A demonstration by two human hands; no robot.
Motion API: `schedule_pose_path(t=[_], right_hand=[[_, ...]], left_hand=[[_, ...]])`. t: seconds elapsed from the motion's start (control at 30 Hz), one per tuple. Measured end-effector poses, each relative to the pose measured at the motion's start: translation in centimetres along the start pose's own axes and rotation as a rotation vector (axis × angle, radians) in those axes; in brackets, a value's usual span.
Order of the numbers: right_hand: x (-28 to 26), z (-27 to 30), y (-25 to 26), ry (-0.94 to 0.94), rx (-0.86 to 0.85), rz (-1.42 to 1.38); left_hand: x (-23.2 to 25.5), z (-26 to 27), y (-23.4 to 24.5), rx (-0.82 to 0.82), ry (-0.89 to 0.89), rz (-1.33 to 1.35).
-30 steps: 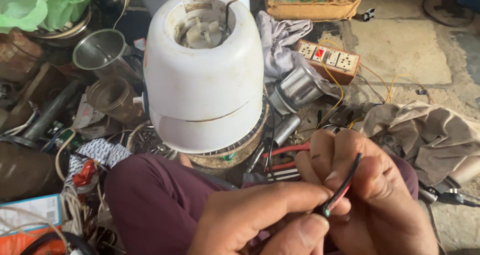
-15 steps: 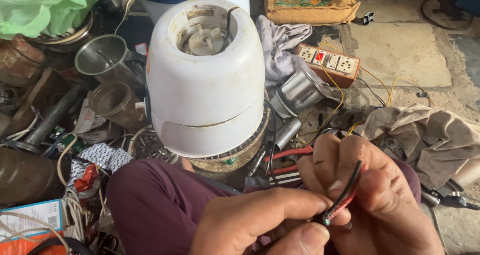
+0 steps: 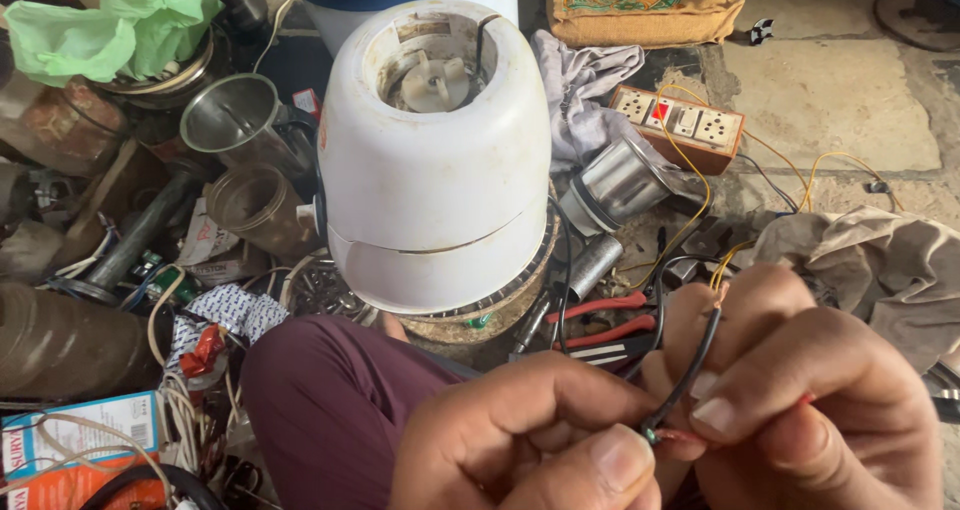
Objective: The person strips the ends of wires using pliers, inserts them into a white two-prong plug, and secures them with a yellow-handled screwdriver.
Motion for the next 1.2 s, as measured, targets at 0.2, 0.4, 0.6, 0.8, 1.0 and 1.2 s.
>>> schedule_pose_path(t=[0.2, 0.4, 0.6, 0.8, 1.0, 1.2], right_hand=[[-0.1, 0.2, 0.0, 0.042, -0.058, 0.007], [0.5, -0.1, -0.8, 0.015, 0.0, -0.123], [1.1, -0.5, -0.9, -0.05, 0.093, -0.322], [0.6, 2.0, 5.0, 0.012, 0.492, -0.362], [3.2, 9.6, 8.3, -0.197, 0.642, -0.099], [1.4, 19.1, 17.3, -0.168, 1.066, 0.071]], left_hand=[[0.1, 0.2, 0.4, 0.01, 0.044, 0.01], [-0.2, 0.4, 0.7, -0.001, -0.001, -0.016], [1.2, -0.1, -0.5, 0.095, -0.262, -0.678], [0.8, -1.3, -2.1, -0.141, -0.539, -0.854], [-3.3, -3.0, -6.7, -0.33, -0.561, -0.887], [-9.0, -4.4, -9.8, -0.496, -0.545, -0.856]])
Point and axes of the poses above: each hand's wrist, its own z-axis away from the middle knuckle, its own y-axis out of the back of the hand, x = y × z, the point moved 2 cm from there along -z, towards the middle knuckle, and after that the axes turned 2 degrees about -z, right-handed, at the moved point
